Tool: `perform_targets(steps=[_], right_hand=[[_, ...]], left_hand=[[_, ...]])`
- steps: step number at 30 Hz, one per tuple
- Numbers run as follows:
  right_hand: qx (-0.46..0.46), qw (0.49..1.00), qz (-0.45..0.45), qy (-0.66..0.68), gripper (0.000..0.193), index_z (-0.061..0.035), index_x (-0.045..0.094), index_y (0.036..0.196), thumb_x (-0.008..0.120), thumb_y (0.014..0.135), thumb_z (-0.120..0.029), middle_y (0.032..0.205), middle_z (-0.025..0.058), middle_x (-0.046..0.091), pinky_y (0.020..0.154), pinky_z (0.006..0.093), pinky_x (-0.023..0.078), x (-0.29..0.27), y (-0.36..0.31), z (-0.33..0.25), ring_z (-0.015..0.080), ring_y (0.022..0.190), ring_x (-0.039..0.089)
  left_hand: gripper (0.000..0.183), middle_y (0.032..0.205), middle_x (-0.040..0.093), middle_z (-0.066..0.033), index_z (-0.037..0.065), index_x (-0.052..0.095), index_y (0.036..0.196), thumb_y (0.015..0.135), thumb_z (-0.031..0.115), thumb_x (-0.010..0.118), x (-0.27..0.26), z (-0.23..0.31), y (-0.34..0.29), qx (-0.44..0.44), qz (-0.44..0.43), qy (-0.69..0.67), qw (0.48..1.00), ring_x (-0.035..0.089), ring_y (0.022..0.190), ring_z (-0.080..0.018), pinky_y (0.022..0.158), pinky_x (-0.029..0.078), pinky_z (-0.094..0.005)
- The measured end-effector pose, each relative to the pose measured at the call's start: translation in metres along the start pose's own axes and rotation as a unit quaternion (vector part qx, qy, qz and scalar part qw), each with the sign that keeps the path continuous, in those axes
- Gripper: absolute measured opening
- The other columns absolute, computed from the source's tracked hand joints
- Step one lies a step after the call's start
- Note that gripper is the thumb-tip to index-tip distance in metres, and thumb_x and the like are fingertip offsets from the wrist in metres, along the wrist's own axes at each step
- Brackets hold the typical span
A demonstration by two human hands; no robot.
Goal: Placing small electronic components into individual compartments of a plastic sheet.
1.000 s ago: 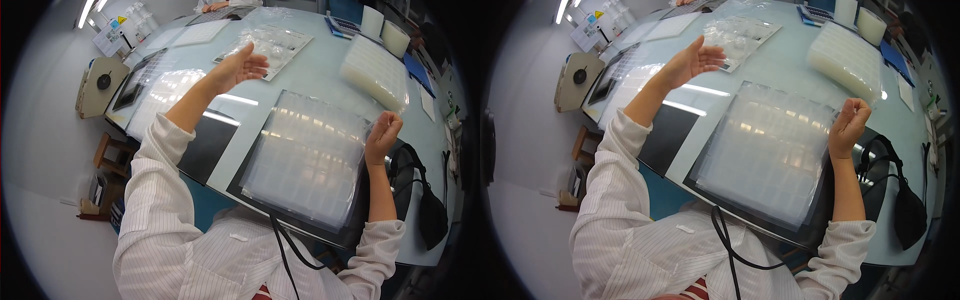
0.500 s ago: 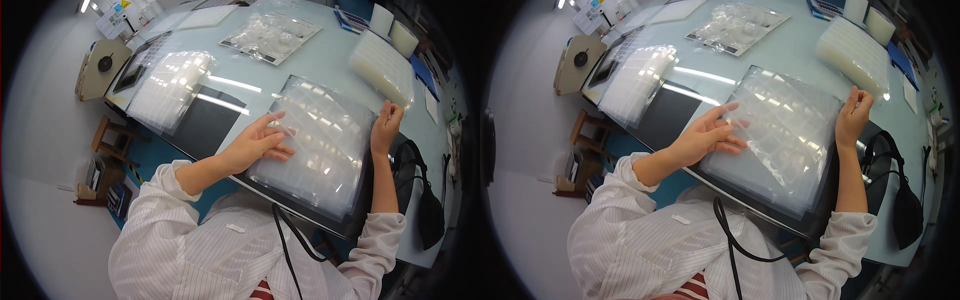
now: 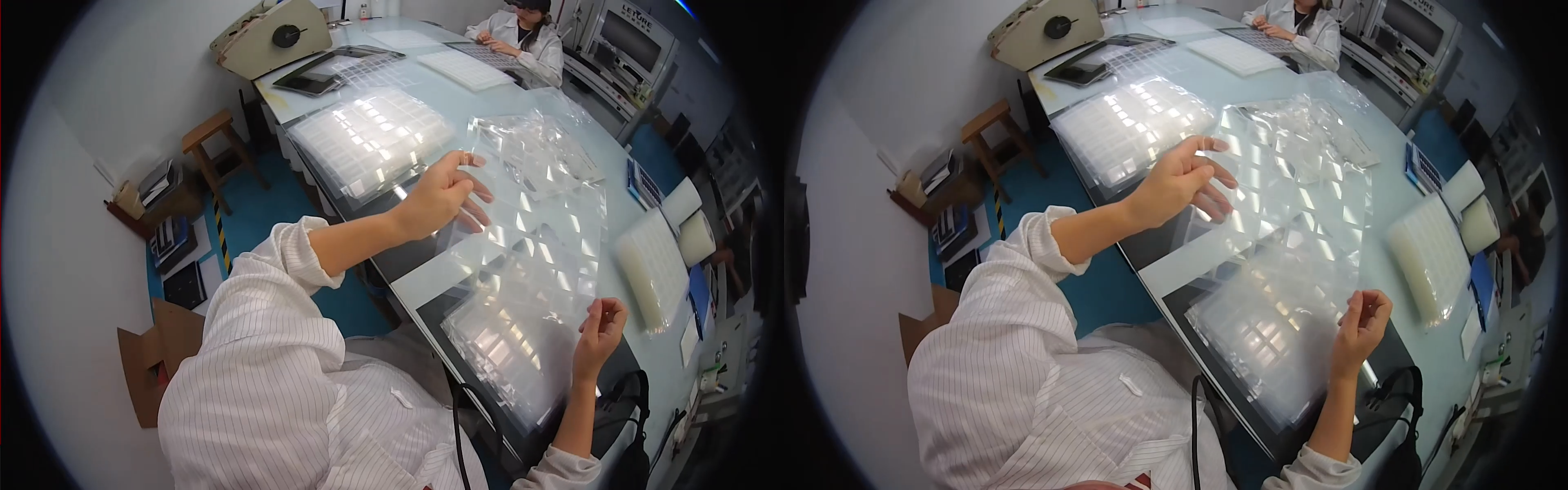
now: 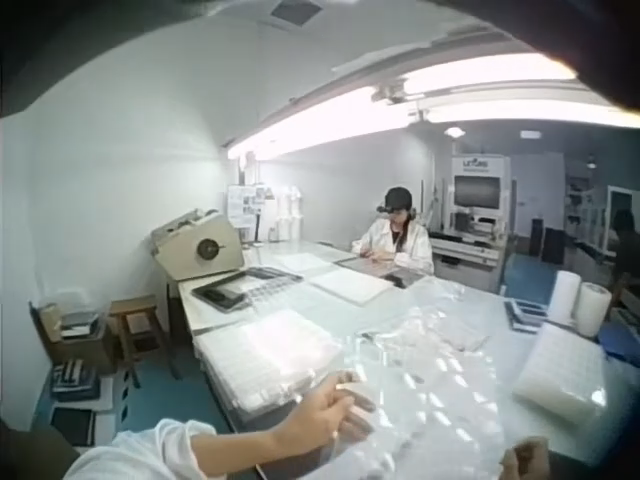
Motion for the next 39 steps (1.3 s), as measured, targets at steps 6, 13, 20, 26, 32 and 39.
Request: perform_targets(steps=[6, 13, 20, 26, 32, 39], right_hand=[[-0.033, 0.984, -0.089, 0.152, 0.017, -0.0018, 0.056, 0.119, 0.055, 0.102, -0.003, 0.097, 0.0076, 0.063, 0.066, 0.0238, 0.048, 0.067, 0.002, -0.066, 0.0094, 0.072, 0.056], [0.005, 0.988, -0.136, 0.074, 0.018, -0.0017, 0.06, 0.12, 0.053, 0.104, -0.006, 0.099, 0.0055, 0.063, 0.072, 0.0226, 0.047, 0.074, 0.0, -0.033, 0.0088, 0.076, 0.056], [0.082, 0.991, -0.098, 0.028, 0.018, -0.0007, 0.06, 0.119, 0.053, 0.103, -0.005, 0.097, 0.0044, 0.062, 0.071, 0.0226, 0.048, 0.064, 0.002, 0.012, 0.0079, 0.077, 0.056], [0.061, 0.993, -0.103, -0.009, 0.02, 0.0001, 0.059, 0.122, 0.053, 0.103, -0.004, 0.1, 0.0041, 0.061, 0.073, 0.0221, 0.047, 0.063, -0.001, 0.011, 0.0076, 0.082, 0.055], [0.051, 0.992, -0.111, -0.033, 0.02, -0.0007, 0.06, 0.122, 0.054, 0.104, -0.008, 0.1, 0.0031, 0.06, 0.075, 0.0219, 0.047, 0.065, 0.002, 0.015, 0.0077, 0.088, 0.056], [0.04, 0.991, -0.111, -0.056, 0.021, -0.0003, 0.062, 0.122, 0.056, 0.105, -0.012, 0.101, 0.0024, 0.061, 0.076, 0.021, 0.046, 0.063, -0.001, 0.016, 0.0063, 0.087, 0.056]], left_hand=[[0.04, 0.107, 0.067, -0.0237, -0.005, 0.037, 0.143, 0.103, 0.002, 0.041, -0.075, 0.067, 0.016, 0.097, 0.064, 0.094, 0.989, 0.075, 0.082, -0.0307, 0.074, 0.065, -0.0371], [0.05, 0.123, 0.058, -0.0324, -0.01, 0.028, 0.144, 0.097, -0.008, 0.042, -0.233, 0.08, 0.01, 0.119, 0.306, 0.042, 0.944, 0.072, 0.091, -0.0394, 0.084, 0.064, -0.0433], [0.06, 0.135, 0.044, -0.0381, -0.017, 0.016, 0.142, 0.086, -0.022, 0.038, -0.311, 0.004, -0.03, -0.013, 0.392, -0.024, 0.919, 0.069, 0.099, -0.0508, 0.059, 0.066, -0.0328], [0.064, 0.136, 0.047, -0.0354, -0.015, 0.011, 0.15, 0.092, -0.015, 0.037, -0.27, 0.021, -0.021, -0.04, 0.346, 0.04, 0.937, 0.068, 0.107, -0.0431, 0.087, 0.064, -0.0367], [0.06, 0.134, 0.049, -0.0325, -0.015, 0.017, 0.149, 0.093, -0.013, 0.039, -0.247, 0.016, -0.048, -0.052, 0.372, 0.079, 0.923, 0.068, 0.108, -0.0424, 0.088, 0.064, -0.0372], [0.053, 0.134, 0.05, -0.0303, -0.017, 0.024, 0.146, 0.098, -0.007, 0.045, -0.257, 0.003, -0.042, -0.053, 0.392, -0.062, 0.916, 0.07, 0.103, -0.0368, 0.083, 0.063, -0.0377]])
Point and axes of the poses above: each hand's wrist, its own y-axis towards the middle knuckle, its own x-axis out of the palm, z = x × y, the point moved 8 cm from there along y, towards the middle knuckle
